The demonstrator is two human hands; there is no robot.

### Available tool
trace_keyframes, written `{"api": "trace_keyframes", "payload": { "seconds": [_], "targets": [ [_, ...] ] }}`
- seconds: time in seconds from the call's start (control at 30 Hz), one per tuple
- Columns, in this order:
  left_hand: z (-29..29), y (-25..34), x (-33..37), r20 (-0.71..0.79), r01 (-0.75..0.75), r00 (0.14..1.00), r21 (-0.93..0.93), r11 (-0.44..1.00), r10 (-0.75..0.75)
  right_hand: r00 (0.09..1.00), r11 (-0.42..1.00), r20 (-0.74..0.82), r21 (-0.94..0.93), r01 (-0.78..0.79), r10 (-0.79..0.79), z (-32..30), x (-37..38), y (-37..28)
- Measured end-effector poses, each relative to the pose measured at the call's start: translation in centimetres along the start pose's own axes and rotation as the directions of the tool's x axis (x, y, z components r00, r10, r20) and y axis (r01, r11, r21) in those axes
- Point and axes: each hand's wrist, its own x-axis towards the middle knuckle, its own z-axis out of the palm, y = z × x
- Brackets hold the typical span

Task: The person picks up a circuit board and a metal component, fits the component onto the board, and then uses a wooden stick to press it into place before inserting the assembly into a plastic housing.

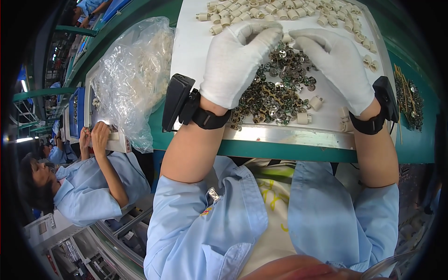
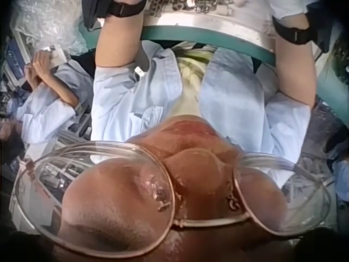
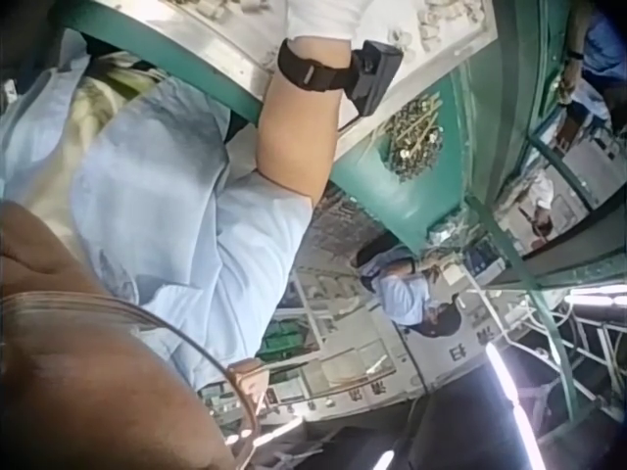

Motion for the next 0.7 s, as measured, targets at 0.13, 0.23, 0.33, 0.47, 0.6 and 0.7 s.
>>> {"api": "trace_keyframes", "payload": {
  "seconds": [0.13, 0.23, 0.33, 0.47, 0.6, 0.7],
  "targets": [
    [0.2, 0.1, 0.1, -0.041, -0.026, 0.999, 0.001, 1.0, 0.026, 0.996, 0.998, 0.082, -0.068, -0.01, 0.016, -0.7, 0.1, -0.3],
    [0.1, 0.0, 0.0, -0.009, -0.005, 1.0, 0.002, 1.0, 0.005, 0.998, 0.993, 0.058, 0.12, -0.014, 0.007, -0.7, 0.0, 0.5],
    [-0.1, -0.6, 0.3, 0.023, -0.063, 0.998, -0.037, 0.997, 0.064, 0.997, 0.99, 0.052, 0.134, 0.048, -0.056, -0.4, -0.1, -0.4],
    [-0.4, -0.5, 0.2, 0.097, -0.036, 0.994, -0.158, 0.987, 0.052, 0.989, 0.989, 0.078, 0.087, 0.121, -0.127, -0.3, -0.4, -0.8],
    [-0.1, 0.1, -0.2, 0.093, 0.0, 0.996, -0.19, 0.982, 0.018, 0.992, 0.959, 0.108, 0.284, 0.025, -0.058, -0.5, -0.4, -0.4],
    [-0.1, 0.1, -0.2, 0.073, -0.001, 0.997, -0.168, 0.986, 0.013, 0.99, 0.975, 0.119, 0.216, 0.045, -0.072, -0.6, -0.5, -0.8]
  ]
}}
